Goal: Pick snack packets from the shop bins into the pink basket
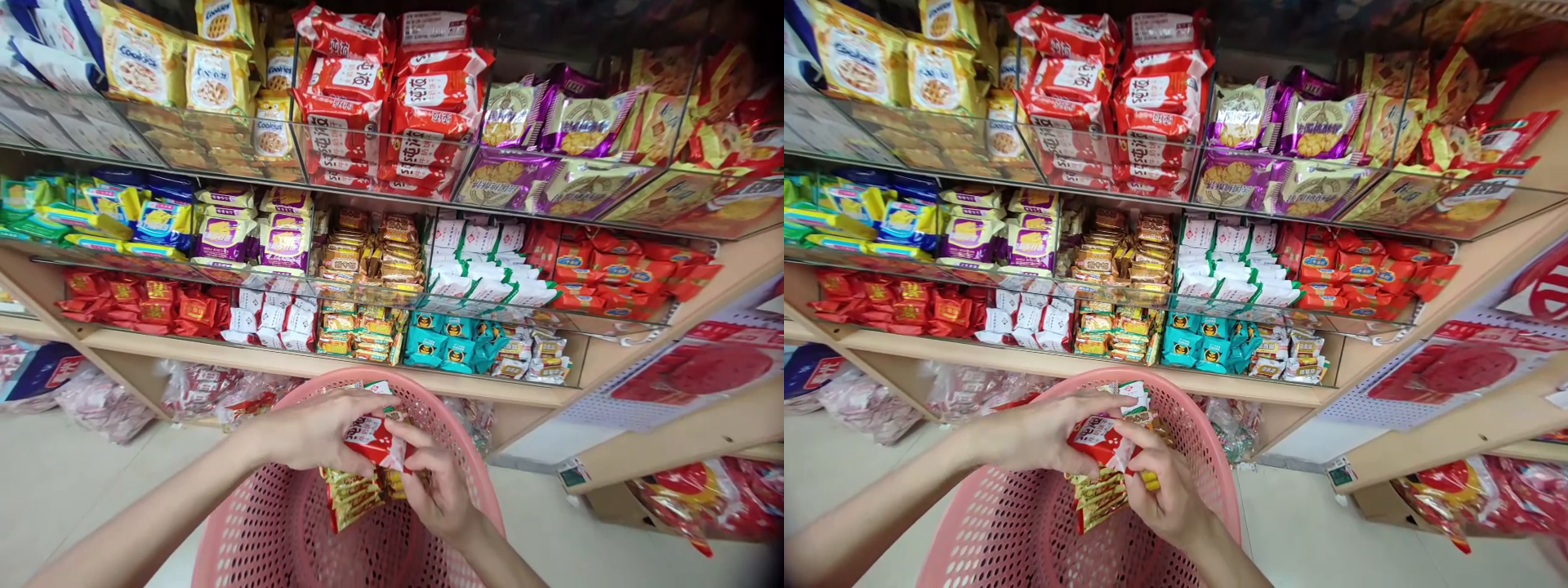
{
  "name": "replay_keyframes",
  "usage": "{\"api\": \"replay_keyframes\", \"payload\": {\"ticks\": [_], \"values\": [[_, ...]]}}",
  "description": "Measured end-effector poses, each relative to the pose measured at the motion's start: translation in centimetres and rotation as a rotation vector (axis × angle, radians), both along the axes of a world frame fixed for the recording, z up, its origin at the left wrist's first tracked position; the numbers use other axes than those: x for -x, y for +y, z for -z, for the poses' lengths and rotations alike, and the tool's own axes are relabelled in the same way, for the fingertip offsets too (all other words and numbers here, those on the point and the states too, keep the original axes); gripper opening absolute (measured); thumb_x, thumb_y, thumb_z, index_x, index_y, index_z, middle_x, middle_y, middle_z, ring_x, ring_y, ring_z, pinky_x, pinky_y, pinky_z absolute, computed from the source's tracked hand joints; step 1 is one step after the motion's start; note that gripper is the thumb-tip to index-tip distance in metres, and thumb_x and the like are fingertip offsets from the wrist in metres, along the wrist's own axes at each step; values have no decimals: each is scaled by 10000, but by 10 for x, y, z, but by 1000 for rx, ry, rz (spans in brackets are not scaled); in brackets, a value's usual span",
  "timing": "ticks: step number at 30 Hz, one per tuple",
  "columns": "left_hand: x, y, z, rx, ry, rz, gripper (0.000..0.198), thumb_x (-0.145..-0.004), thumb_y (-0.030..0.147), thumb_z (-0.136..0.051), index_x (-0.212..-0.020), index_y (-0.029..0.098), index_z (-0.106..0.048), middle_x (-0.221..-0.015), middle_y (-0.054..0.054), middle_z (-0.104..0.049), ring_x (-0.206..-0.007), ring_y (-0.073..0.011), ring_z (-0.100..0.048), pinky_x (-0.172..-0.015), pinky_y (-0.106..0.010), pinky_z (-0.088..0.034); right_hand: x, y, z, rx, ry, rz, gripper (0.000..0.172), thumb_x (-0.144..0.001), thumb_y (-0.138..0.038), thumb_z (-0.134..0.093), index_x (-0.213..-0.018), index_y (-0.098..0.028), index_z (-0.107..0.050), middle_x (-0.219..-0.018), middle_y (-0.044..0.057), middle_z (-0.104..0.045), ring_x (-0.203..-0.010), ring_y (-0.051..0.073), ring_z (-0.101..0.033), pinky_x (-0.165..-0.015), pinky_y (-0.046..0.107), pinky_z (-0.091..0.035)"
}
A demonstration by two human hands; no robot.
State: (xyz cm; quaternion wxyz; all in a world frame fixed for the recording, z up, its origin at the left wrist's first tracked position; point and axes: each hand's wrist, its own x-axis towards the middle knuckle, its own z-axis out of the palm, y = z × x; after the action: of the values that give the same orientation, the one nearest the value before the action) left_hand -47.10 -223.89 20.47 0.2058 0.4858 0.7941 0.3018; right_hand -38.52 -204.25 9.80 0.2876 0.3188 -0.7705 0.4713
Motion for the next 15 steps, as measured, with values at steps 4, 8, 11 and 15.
{"api": "replay_keyframes", "payload": {"ticks": [4, 8, 11, 15], "values": [[-2, -2, 1, 61, 72, -5, 686, -736, 305, -631, -1376, 253, -391, -1310, -59, -549, -1149, -231, -541, -959, -381, -448, -2, -4, 0, -35, 5, 13, 325, -821, -74, -484, -1070, -273, -422, -1311, 114, -551, -1171, 215, -556, -889, 410, -529], [-7, -19, -3, 110, 69, -22, 564, -736, 279, -613, -1288, 238, -504, -1213, -55, -598, -1090, -230, -571, -900, -356, -468, -3, -4, 1, -1, -37, 6, 422, -790, -87, -529, -1151, -261, -399, -1294, 129, -548, -1191, 233, -537, -928, 441, -509], [-18, -38, -5, 148, 44, -31, 512, -730, 246, -611, -1237, 261, -544, -1221, -38, -589, -1097, -221, -566, -898, -337, -460, -3, -1, 3, 17, -66, 26, 476, -781, -98, -533, -1211, -251, -398, -1191, 112, -604, -1245, 261, -480, -985, 507, -457], [-42, -58, 18, 306, 114, 7, 502, -671, 218, -666, -1158, 297, -577, -1105, 26, -641, -956, -157, -614, -779, -242, -475, -3, 3, 6, 95, -84, 82, 448, -797, -95, -515, -1210, -244, -425, -1194, 116, -589, -1253, 272, -465, -971, 514, -470]]}}
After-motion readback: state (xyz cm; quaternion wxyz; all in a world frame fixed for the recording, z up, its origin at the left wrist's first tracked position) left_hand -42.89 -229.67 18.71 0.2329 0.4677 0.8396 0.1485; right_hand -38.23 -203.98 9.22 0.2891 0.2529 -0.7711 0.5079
